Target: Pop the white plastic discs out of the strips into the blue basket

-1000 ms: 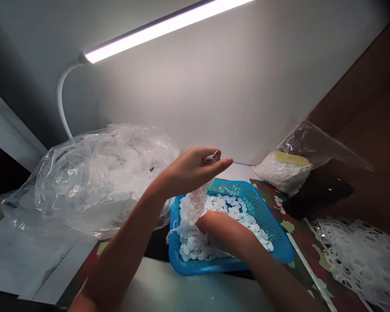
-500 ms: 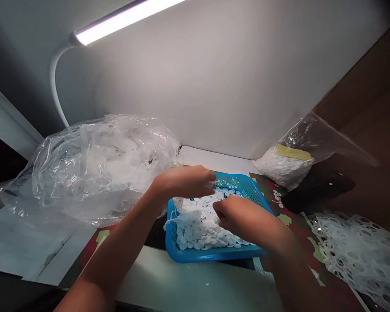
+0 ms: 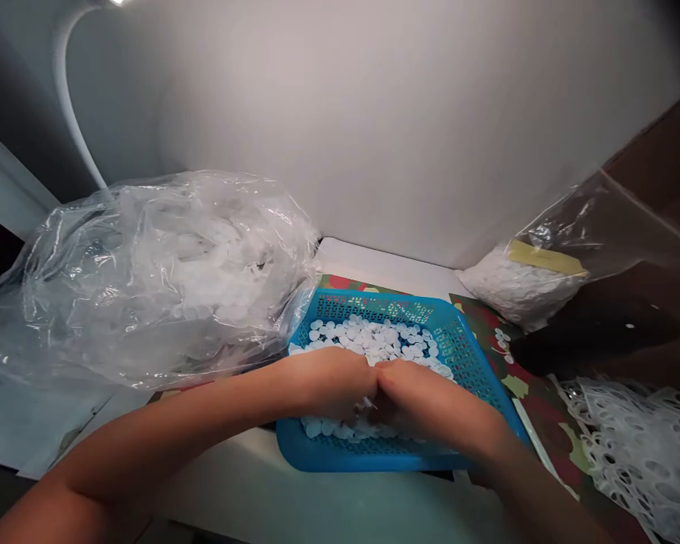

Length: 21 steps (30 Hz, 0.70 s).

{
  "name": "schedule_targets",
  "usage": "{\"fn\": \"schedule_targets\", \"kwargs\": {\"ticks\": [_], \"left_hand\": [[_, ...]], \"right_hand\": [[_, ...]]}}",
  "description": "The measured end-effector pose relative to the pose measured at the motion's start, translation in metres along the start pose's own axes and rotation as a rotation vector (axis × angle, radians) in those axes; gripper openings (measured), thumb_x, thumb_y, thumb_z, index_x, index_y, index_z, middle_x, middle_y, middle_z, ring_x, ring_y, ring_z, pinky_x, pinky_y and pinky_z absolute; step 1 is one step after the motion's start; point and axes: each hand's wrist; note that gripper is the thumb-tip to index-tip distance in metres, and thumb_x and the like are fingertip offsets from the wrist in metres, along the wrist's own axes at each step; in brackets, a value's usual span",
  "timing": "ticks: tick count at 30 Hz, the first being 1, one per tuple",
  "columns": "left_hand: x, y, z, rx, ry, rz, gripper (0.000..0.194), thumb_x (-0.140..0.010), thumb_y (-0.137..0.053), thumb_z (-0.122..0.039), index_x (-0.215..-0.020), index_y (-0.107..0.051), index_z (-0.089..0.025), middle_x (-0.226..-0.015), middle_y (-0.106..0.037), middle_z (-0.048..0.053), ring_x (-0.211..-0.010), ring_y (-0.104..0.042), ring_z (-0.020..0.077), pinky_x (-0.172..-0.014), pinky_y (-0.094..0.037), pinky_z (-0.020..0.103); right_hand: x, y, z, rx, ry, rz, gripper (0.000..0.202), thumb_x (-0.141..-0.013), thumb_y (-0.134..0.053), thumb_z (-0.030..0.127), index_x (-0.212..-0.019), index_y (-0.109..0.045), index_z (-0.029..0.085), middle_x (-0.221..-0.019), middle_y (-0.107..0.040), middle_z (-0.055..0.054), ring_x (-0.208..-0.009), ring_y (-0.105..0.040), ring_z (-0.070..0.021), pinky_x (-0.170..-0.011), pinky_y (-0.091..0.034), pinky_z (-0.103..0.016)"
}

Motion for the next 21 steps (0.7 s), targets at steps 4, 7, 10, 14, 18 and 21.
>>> {"fn": "schedule_targets", "kwargs": {"ticks": [4, 7, 10, 14, 18, 21], "left_hand": [[0.002, -0.014, 0.009, 0.019, -0.073, -0.091, 0.015, -0.077, -0.053, -0.023, -0.085, -0.066, -0.022, -0.072, -0.065, 0.004, -0.059, -0.058, 0.0162, -0.045, -0.033, 0.024], [0.002, -0.025, 0.015, -0.017, -0.107, -0.149, 0.015, -0.076, -0.051, -0.017, -0.080, -0.065, -0.021, -0.071, -0.065, 0.003, -0.056, -0.057, 0.0161, -0.044, -0.032, 0.025], [0.002, -0.033, 0.017, -0.056, -0.126, -0.174, 0.014, -0.072, -0.050, -0.010, -0.075, -0.061, -0.018, -0.069, -0.064, 0.003, -0.050, -0.055, 0.0160, -0.042, -0.030, 0.028], [0.002, -0.033, 0.016, -0.045, -0.106, -0.137, 0.013, -0.070, -0.048, -0.008, -0.074, -0.058, -0.016, -0.067, -0.062, 0.004, -0.051, -0.054, 0.0176, -0.042, -0.029, 0.029], [0.003, -0.026, 0.015, 0.039, -0.052, -0.083, 0.020, -0.066, -0.044, -0.004, -0.077, -0.055, -0.016, -0.066, -0.061, 0.004, -0.053, -0.054, 0.0163, -0.042, -0.028, 0.026], [0.005, -0.020, 0.015, 0.122, 0.014, -0.089, 0.020, -0.068, -0.045, -0.008, -0.083, -0.053, -0.018, -0.068, -0.059, 0.003, -0.055, -0.053, 0.0156, -0.041, -0.029, 0.024]], "right_hand": [[0.000, -0.003, 0.002, 0.060, 0.013, -0.057, 0.013, -0.074, -0.048, 0.013, -0.071, -0.061, 0.014, -0.070, -0.062, -0.003, -0.058, -0.051, -0.0124, -0.049, -0.031, -0.022], [-0.001, -0.006, 0.002, 0.127, 0.012, -0.087, 0.013, -0.078, -0.046, 0.013, -0.077, -0.059, 0.014, -0.076, -0.063, -0.004, -0.062, -0.055, -0.0143, -0.052, -0.031, -0.024], [-0.002, -0.008, 0.001, 0.145, -0.012, -0.073, 0.010, -0.077, -0.048, 0.013, -0.079, -0.058, 0.015, -0.078, -0.063, -0.005, -0.065, -0.057, -0.0153, -0.054, -0.032, -0.025], [-0.001, -0.010, -0.004, 0.161, 0.002, -0.068, 0.011, -0.080, -0.046, 0.014, -0.077, -0.057, 0.015, -0.077, -0.062, -0.004, -0.064, -0.056, -0.0154, -0.054, -0.033, -0.026], [0.008, -0.007, -0.010, 0.128, 0.093, -0.067, 0.018, -0.083, -0.040, 0.009, -0.081, -0.057, 0.017, -0.084, -0.063, -0.005, -0.071, -0.056, -0.0159, -0.062, -0.038, -0.026], [0.014, -0.004, -0.015, 0.021, 0.139, -0.058, 0.023, -0.081, -0.039, 0.004, -0.086, -0.056, 0.020, -0.093, -0.063, -0.002, -0.079, -0.057, -0.0147, -0.069, -0.039, -0.025]]}}
Point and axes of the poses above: each hand's wrist, its own x-axis away from the middle knuckle, its own y-axis out of the back of the hand, z = x × y
